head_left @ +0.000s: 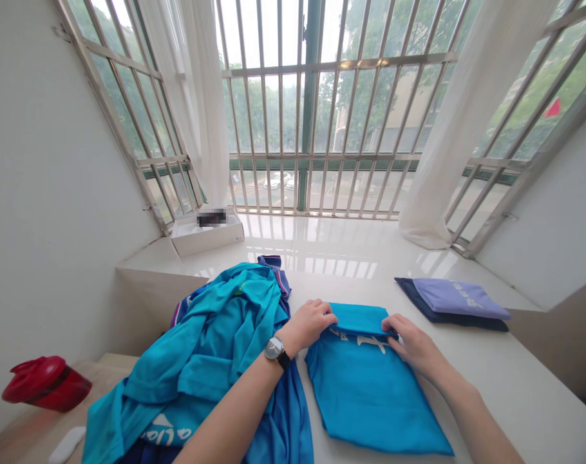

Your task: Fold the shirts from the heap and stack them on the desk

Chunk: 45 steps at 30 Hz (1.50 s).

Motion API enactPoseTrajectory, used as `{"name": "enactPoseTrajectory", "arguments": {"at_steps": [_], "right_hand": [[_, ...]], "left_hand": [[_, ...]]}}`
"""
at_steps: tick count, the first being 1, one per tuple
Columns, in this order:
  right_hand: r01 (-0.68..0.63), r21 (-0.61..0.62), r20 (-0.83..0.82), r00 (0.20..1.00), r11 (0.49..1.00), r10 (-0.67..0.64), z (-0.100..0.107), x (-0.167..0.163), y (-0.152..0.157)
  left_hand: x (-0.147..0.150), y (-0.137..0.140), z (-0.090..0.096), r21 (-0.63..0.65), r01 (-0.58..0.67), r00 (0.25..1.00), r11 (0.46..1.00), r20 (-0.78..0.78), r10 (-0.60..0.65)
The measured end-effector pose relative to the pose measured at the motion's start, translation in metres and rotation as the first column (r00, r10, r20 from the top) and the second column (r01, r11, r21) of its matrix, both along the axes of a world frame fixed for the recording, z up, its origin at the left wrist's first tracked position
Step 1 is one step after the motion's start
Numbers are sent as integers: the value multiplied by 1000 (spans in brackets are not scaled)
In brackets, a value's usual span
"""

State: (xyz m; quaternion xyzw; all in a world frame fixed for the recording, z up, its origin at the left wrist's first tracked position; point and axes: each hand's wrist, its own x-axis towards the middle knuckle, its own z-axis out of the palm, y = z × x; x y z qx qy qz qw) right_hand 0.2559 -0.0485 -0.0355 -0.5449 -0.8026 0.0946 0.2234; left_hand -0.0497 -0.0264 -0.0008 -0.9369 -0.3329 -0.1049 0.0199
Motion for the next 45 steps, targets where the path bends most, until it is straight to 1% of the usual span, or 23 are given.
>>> {"name": "enactPoseTrajectory", "arguments": {"at_steps": [3,6,9,11,13,16,19,23,27,31,35,39,45], "right_hand": [[-1,3,1,1000,1000,1,0,0,0],[-1,5,2,1000,1000,1,-1,0,1],[2,4,7,1000,1000,-2,-1,0,1],[2,4,10,1000,1000,-2,1,-1,-1],[-4,4,11,1000,1000,4,6,-3,-2],[-28,15,15,999,999,28,14,-7,-5],[-70,65,22,997,995,68,17,-10,-5],[-120,155,36,993,981,116,9,-11,-1],[-146,178,57,989,973,137,-2,-6,4],[-130,143,53,991,981,124,-2,-1,4],[-112,77,30,993,991,110,5,1,1],[-67,17,-6,998,998,67,12,2,-2],[-56,-111,-49,998,992,51,23,0,-8]], "left_hand": [[-1,1,0,-20,-4,1000,1000,-8,3],[-3,2,-1,-96,-3,1000,995,-23,1],[-6,3,0,-192,10,1000,981,13,-7],[-7,2,0,-218,14,999,976,55,-2],[-6,2,0,-206,7,997,979,79,9],[-1,1,-2,-151,-4,997,989,76,16],[3,0,-7,-105,16,997,994,72,-8],[7,0,-13,-89,34,997,995,70,-28],[8,1,-17,-94,38,995,995,96,-29],[8,2,-19,-117,27,993,993,114,-14],[7,2,-17,-138,13,996,990,94,0],[7,1,-15,-148,15,996,989,86,-3],[5,1,-13,-167,40,991,985,134,-18]]}}
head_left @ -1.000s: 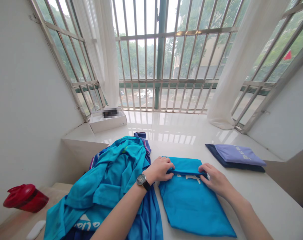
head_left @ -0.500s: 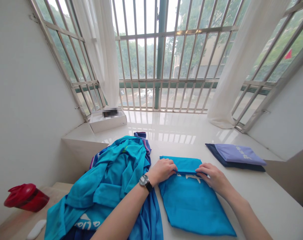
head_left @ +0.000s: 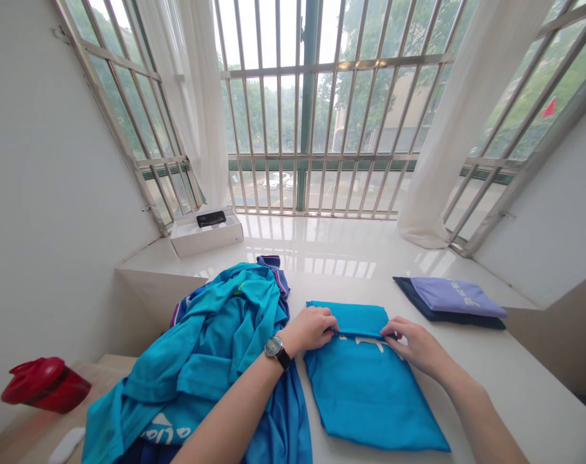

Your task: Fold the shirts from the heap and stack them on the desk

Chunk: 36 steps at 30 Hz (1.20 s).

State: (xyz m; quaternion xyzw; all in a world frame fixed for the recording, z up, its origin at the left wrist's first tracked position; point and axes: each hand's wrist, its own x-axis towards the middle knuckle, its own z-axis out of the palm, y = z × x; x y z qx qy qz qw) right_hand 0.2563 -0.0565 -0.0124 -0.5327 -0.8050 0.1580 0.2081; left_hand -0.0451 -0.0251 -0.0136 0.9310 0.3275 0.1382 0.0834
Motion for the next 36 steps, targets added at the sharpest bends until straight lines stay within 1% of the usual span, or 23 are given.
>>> {"name": "enactPoseTrajectory", "arguments": {"at_steps": [2,4,5,6,7,9,10,11,12,13,15,17,18,21,24,26,27,29,31,33,34,35,36], "right_hand": [[-9,-31,8,1000,999,10,5,-2,-3],[5,-16,4,1000,1000,-5,9,-5,-4],[34,25,-10,999,999,-34,10,-7,-3],[81,91,-38,996,993,-78,10,-9,-2],[145,179,-79,988,973,-132,8,-12,0],[259,357,-170,963,897,-210,2,-20,7],[281,423,-189,957,861,-219,-3,-24,12],[268,467,-173,962,842,-210,-9,-27,17],[230,486,-126,973,843,-192,-17,-30,23],[181,477,-61,983,860,-173,-26,-32,28],[117,392,67,986,913,-155,-45,-31,37],[119,281,148,975,952,-165,-61,-27,42],[131,234,175,969,963,-175,-67,-24,43],[172,146,222,954,974,-202,-74,-18,42],[223,81,229,944,971,-236,-71,-18,41],[241,44,187,951,970,-245,-68,-17,41],[248,34,140,958,968,-250,-66,-16,41],[286,51,-22,958,957,-285,-60,-11,41],[357,134,-231,918,924,-321,-51,-3,37],[410,248,-396,870,878,-295,-37,3,26],[414,293,-442,858,862,-262,-30,5,17],[403,317,-470,853,859,-227,-24,5,6],[381,317,-487,851,869,-196,-18,5,-7]], "left_hand": [[-1,1,5,-24,20,1000,1000,9,-20],[1,4,11,-43,16,1000,999,-4,-17],[3,7,14,-37,-4,1000,999,-8,4],[7,9,17,-18,-38,999,999,-6,38],[11,12,18,9,-81,997,997,6,81],[25,18,17,70,-159,987,985,41,157],[32,20,14,95,-179,983,979,51,174],[40,21,10,114,-180,983,977,48,175],[47,21,4,126,-168,986,978,35,165],[53,21,-2,134,-151,989,980,15,150],[61,18,-14,136,-134,990,982,-27,138],[63,15,-23,123,-151,986,981,-50,158],[61,13,-25,113,-166,984,980,-53,172],[52,9,-27,79,-215,974,974,-52,219],[42,10,-27,52,-268,961,962,-49,271],[35,13,-26,9,-280,958,960,-58,280],[31,15,-24,-23,-275,960,961,-63,273],[23,14,-17,-72,-259,966,963,-30,258],[14,4,-5,-63,-252,961,966,97,258],[4,-19,11,-23,-223,945,975,239,221],[0,-35,19,-8,-176,948,984,268,171],[-3,-52,26,1,-104,964,995,248,100],[-5,-70,32,9,-12,983,1000,182,10]]}}
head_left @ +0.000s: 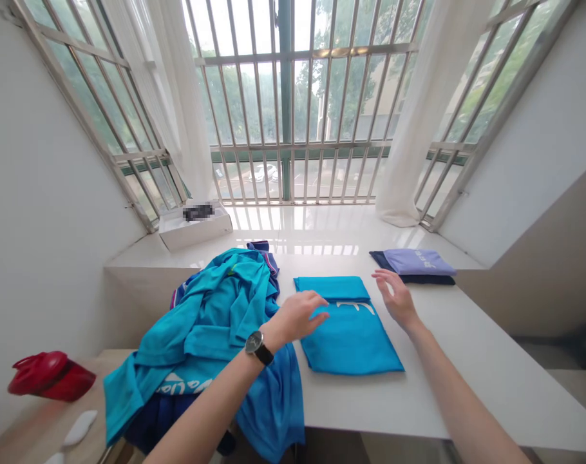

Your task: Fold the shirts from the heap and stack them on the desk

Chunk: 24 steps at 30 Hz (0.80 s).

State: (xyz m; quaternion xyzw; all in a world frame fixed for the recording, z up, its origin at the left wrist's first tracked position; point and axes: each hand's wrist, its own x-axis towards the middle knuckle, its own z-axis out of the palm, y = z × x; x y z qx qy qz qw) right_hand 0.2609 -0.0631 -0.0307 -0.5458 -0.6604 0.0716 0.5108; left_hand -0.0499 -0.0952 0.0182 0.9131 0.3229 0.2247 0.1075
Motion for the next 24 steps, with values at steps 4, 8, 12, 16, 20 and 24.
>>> {"name": "enactPoseTrajectory", "arguments": {"at_steps": [4,8,12,16,20,24], "right_hand": [[-172,-84,28,984,982,175,6,-9,-60],[-232,-121,100,965,965,244,-3,-17,-102],[-270,-239,236,916,933,326,-8,-20,-123],[-259,-320,352,860,911,368,-10,-19,-132],[-231,-283,323,891,931,319,-11,-16,-127],[-244,-319,176,934,916,311,-4,-15,-108]], "left_hand": [[1,-57,3,89,171,952,981,-270,-142],[9,-75,-12,158,126,916,979,-397,-54],[17,-75,-19,205,121,885,971,-465,-12],[18,-63,-12,35,-10,921,999,-389,23],[12,-36,-7,-269,-112,985,957,-158,71],[7,-10,-11,-476,-84,989,875,67,131]]}}
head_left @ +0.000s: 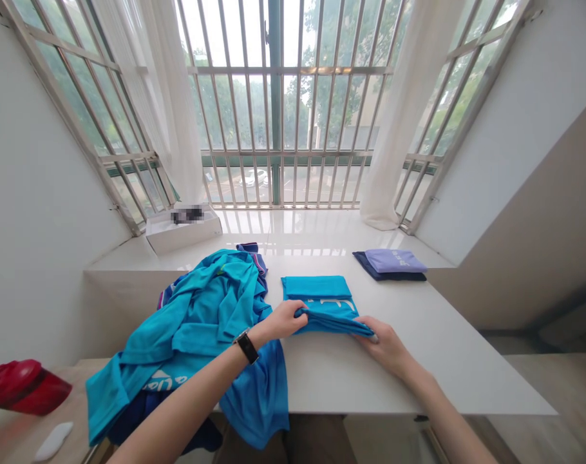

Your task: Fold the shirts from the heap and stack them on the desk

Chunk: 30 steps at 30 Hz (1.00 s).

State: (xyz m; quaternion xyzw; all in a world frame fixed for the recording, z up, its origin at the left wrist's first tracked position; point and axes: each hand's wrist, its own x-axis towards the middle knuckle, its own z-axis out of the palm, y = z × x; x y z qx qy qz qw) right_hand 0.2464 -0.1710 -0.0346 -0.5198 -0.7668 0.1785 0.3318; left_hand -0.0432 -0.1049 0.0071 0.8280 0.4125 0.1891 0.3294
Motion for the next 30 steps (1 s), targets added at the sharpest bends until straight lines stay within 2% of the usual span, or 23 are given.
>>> {"name": "enactPoseTrajectory", "arguments": {"at_steps": [4,8,16,22,30], "right_hand": [[65,-110,-75,994,992,-74,8,-5,23],[146,-160,-151,974,976,-170,5,-11,40],[367,-105,-47,926,924,-373,-6,-16,47],[369,-105,47,929,924,-366,-5,-13,53],[282,-189,111,958,941,-264,3,-13,47]], "left_hand": [[-10,21,-1,-17,-72,993,997,92,73],[-24,36,-5,-101,13,998,995,66,-6],[-29,48,-30,-202,-44,981,978,176,81],[-31,44,-25,-189,-87,979,978,165,119],[-35,40,-21,-106,-11,989,994,142,27]]}}
